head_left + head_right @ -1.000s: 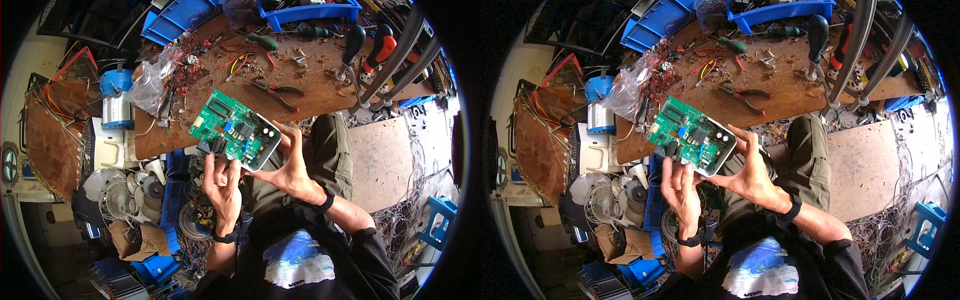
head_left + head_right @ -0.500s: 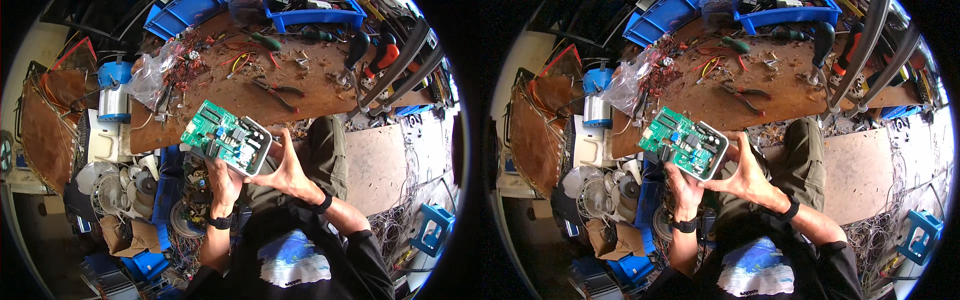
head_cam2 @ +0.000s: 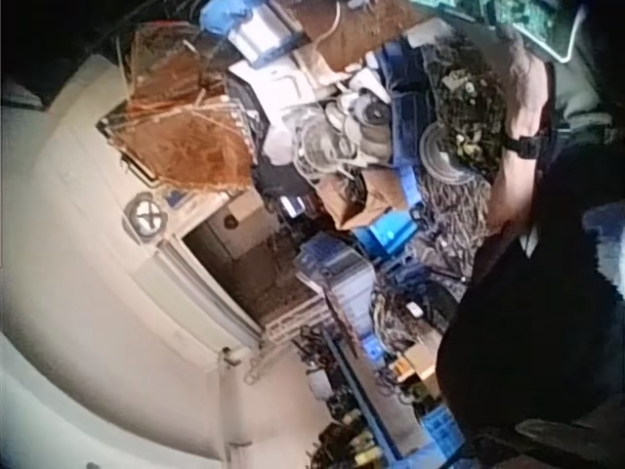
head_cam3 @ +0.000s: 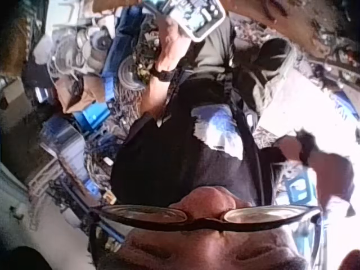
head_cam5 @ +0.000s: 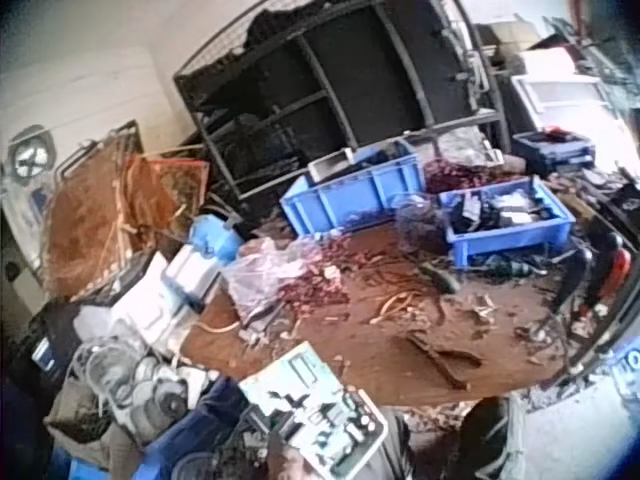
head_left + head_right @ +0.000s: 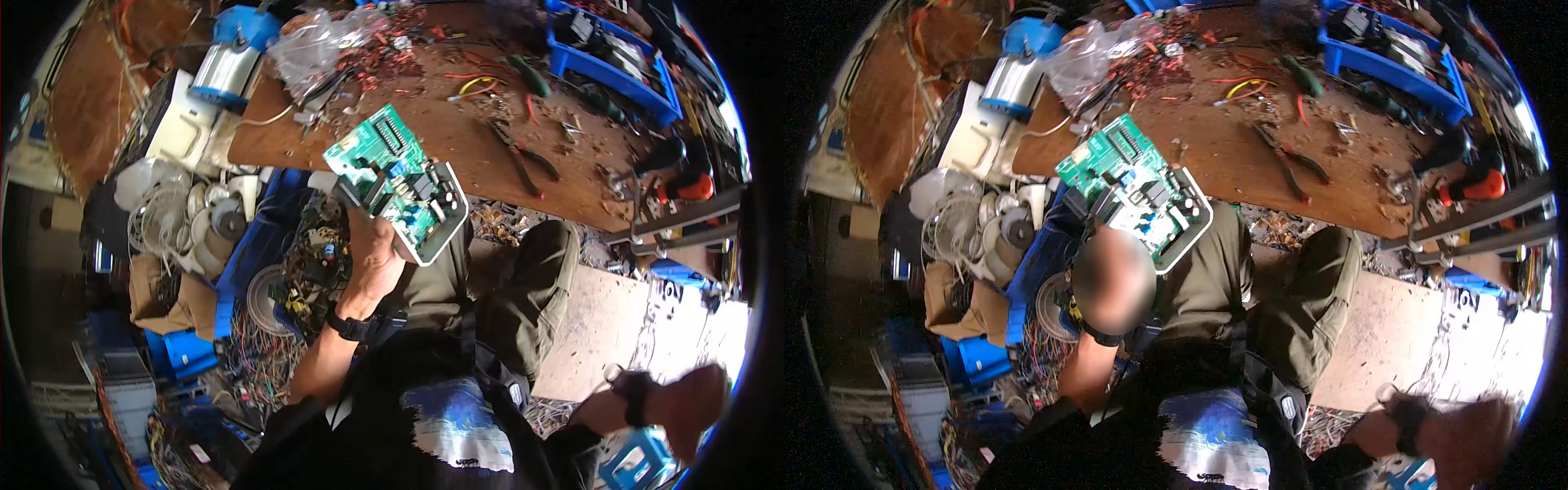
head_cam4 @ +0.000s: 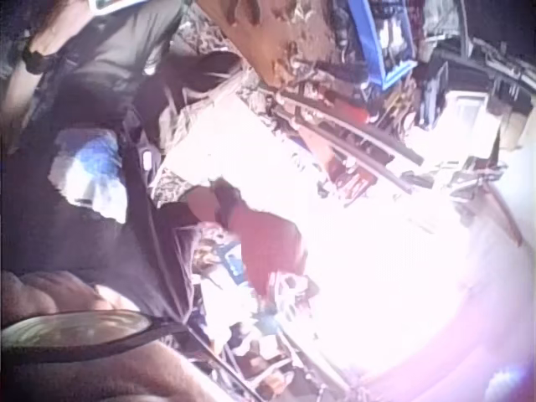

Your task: The person picks up a green circuit board from a blue crate, turns it over to inspect both sides, and then places it back into the crate. They then pick up a second green circuit board, inspect it, and place it back into the crate.

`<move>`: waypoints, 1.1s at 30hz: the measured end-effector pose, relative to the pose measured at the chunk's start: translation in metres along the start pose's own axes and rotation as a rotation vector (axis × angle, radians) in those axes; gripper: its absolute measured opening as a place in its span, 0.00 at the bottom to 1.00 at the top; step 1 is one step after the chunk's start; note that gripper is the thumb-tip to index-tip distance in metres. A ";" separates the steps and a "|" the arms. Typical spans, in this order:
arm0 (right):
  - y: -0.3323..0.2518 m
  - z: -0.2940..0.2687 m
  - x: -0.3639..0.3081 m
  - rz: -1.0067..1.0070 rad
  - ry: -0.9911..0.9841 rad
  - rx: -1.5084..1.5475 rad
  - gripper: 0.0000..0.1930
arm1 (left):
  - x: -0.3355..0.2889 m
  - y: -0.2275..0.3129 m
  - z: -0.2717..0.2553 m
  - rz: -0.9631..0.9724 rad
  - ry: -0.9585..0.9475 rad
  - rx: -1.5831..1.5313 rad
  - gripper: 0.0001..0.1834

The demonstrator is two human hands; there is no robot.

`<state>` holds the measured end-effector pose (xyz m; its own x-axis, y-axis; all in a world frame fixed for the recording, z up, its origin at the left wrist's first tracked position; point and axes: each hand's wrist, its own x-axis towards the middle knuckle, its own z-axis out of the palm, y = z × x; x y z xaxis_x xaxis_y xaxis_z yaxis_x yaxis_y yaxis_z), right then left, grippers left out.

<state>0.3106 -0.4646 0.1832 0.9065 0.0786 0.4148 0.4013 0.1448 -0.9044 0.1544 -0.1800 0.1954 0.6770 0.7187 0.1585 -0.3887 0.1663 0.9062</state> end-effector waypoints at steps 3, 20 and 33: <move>0.034 0.019 -0.061 0.175 -0.329 -0.094 0.13 | 0.003 0.002 -0.011 0.082 0.052 0.037 0.56; 0.084 0.024 -0.145 0.478 -0.801 -0.158 0.13 | 0.003 0.021 -0.031 0.135 0.100 0.019 0.62; 0.087 0.020 -0.147 0.498 -0.831 -0.175 0.14 | -0.001 0.020 -0.031 0.130 0.142 0.049 0.67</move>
<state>0.2093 -0.4444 0.0456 0.6232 0.7693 -0.1408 0.0728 -0.2363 -0.9689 0.1263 -0.1568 0.2016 0.5271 0.8204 0.2216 -0.4334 0.0352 0.9005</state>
